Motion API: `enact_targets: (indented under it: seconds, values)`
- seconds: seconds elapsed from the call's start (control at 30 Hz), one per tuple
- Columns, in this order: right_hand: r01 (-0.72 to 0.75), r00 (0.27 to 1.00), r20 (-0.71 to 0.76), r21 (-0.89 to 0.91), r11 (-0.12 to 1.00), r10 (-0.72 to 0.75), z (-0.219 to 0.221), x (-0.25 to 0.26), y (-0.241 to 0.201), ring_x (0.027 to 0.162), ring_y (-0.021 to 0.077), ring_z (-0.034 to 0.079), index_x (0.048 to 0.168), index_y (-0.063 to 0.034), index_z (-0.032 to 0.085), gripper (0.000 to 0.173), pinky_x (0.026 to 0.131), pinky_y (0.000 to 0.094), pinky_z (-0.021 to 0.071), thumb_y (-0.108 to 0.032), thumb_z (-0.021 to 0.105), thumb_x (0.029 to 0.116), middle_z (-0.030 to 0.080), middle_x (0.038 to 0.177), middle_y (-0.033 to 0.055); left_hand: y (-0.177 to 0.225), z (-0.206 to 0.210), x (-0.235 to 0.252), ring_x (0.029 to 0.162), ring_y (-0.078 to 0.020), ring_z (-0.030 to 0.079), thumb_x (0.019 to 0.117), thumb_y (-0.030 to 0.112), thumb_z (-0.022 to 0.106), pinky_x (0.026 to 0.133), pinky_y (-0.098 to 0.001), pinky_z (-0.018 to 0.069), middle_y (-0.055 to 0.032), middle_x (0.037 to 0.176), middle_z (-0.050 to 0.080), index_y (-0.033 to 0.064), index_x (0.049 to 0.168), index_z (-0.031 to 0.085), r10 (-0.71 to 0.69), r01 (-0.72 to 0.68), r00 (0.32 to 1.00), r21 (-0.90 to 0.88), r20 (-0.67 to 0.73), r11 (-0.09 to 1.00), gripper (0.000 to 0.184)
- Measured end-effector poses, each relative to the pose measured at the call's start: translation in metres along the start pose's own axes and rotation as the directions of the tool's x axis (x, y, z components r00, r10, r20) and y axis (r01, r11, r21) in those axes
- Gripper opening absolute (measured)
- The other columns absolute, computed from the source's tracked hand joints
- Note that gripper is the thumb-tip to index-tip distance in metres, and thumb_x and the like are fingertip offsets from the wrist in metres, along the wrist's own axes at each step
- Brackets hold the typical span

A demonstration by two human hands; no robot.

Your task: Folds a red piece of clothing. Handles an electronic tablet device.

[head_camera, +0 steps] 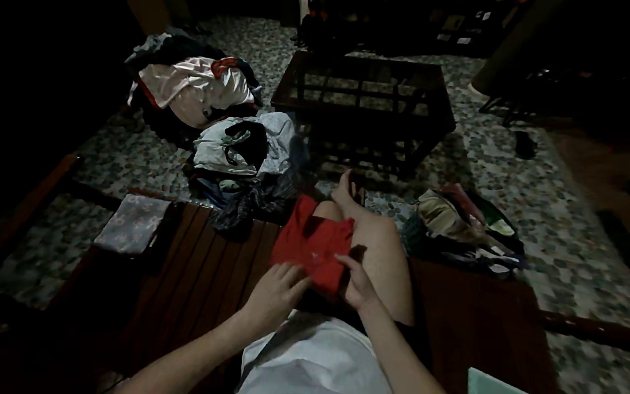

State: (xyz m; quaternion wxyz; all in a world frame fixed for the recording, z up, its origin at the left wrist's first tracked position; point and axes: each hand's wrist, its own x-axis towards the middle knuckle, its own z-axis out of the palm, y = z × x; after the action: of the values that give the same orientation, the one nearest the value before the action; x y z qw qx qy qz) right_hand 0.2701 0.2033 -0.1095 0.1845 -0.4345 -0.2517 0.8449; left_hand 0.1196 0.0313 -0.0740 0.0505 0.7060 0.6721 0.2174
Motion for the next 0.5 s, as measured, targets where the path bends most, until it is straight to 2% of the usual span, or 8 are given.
enact_targets:
  seconds: [0.03,0.07,0.13,0.2,0.27,0.33,0.37,0.5]
  values:
    - [-0.056,0.998,-0.023,0.004,0.998,0.056,-0.003,0.004,0.007,0.095,0.0257,0.07,0.125,-0.0018,0.056,0.027,0.082,0.0457,0.0605,-0.017,0.049,0.1043,0.07,0.107,0.0159,0.001,0.0,-0.014,0.104,-0.0258,0.067,0.1016,0.025,0.061,0.09,-0.0429,0.0576,-0.0136,0.113,0.068,0.0085,0.115,0.07,-0.167,0.206,0.97,-0.231,0.175,0.951,0.023]
    - [-0.086,0.996,-0.032,0.009,0.996,0.086,-0.006,0.006,0.011,0.096,0.0265,0.07,0.125,-0.0016,0.056,0.028,0.082,0.0464,0.0605,-0.017,0.049,0.1039,0.07,0.107,0.0163,0.0,0.0,-0.026,0.098,-0.0209,0.067,0.1014,0.032,0.061,0.088,-0.04,0.0569,-0.0119,0.11,0.068,0.0056,0.115,0.068,-0.272,0.43,0.885,-0.435,0.379,0.791,0.031]
    - [-0.083,0.996,-0.042,0.002,0.997,0.083,-0.003,0.002,0.011,0.093,0.0255,0.072,0.122,-0.0013,0.058,0.026,0.079,0.0448,0.0616,-0.017,0.049,0.1036,0.071,0.103,0.0158,-0.005,0.005,-0.041,0.092,-0.0132,0.067,0.1011,0.031,0.064,0.086,-0.0331,0.0562,-0.0072,0.108,0.07,0.0033,0.122,0.066,-0.264,0.713,0.701,-0.643,0.662,0.28,0.035]
    - [-0.064,0.997,-0.046,-0.018,0.998,0.063,0.007,-0.002,0.011,0.091,0.0238,0.072,0.121,-0.0009,0.057,0.023,0.078,0.0426,0.0618,-0.013,0.048,0.1036,0.071,0.101,0.0151,-0.009,0.013,-0.042,0.111,-0.0179,0.068,0.1074,0.026,0.05,0.1,-0.0352,0.0541,-0.0109,0.126,0.068,-0.0009,0.136,0.055,-0.193,0.674,0.679,-0.705,0.709,-0.219,0.039]
    - [-0.063,0.997,-0.054,-0.041,0.997,0.06,0.019,-0.006,0.012,0.09,0.0228,0.071,0.12,-0.0003,0.057,0.021,0.077,0.0415,0.0616,-0.01,0.048,0.1028,0.07,0.1,0.0149,-0.008,0.023,-0.03,0.114,-0.0178,0.066,0.1114,0.037,0.034,0.104,-0.0341,0.0514,-0.0084,0.12,0.069,0.004,0.13,0.055,-0.232,0.464,0.726,-0.71,0.647,-0.53,0.043]
    - [-0.045,0.998,-0.051,-0.102,0.994,0.04,0.037,-0.01,0.015,0.087,0.0205,0.071,0.118,0.0,0.056,0.019,0.075,0.0392,0.0616,-0.006,0.05,0.1011,0.07,0.097,0.0136,-0.008,0.026,-0.013,0.113,-0.0192,0.067,0.112,0.04,0.033,0.101,-0.0354,0.0543,-0.0095,0.119,0.068,0.0047,0.133,0.051,-0.391,0.216,0.69,-0.688,0.61,-0.693,0.045]
    - [-0.024,0.999,-0.035,-0.143,0.989,0.019,0.045,-0.01,0.017,0.086,0.0191,0.071,0.117,0.0004,0.056,0.018,0.074,0.0377,0.0619,-0.004,0.051,0.1002,0.07,0.096,0.0128,-0.009,0.025,-0.005,0.109,-0.0196,0.068,0.1113,0.038,0.037,0.097,-0.0361,0.0563,-0.01,0.116,0.069,0.0051,0.132,0.052,-0.483,0.105,0.637,-0.688,0.601,-0.718,0.042]
    - [0.057,0.994,0.106,-0.291,0.955,-0.027,0.071,-0.002,0.019,0.09,0.0163,0.072,0.123,0.0026,0.053,0.023,0.079,0.0339,0.0623,-0.001,0.054,0.1005,0.071,0.102,0.0112,-0.044,0.002,0.003,0.094,-0.0219,0.071,0.1058,0.016,0.049,0.084,-0.0392,0.0605,-0.0132,0.102,0.071,0.0017,0.119,0.057,-0.683,-0.122,0.47,-0.726,0.558,-0.677,0.022]
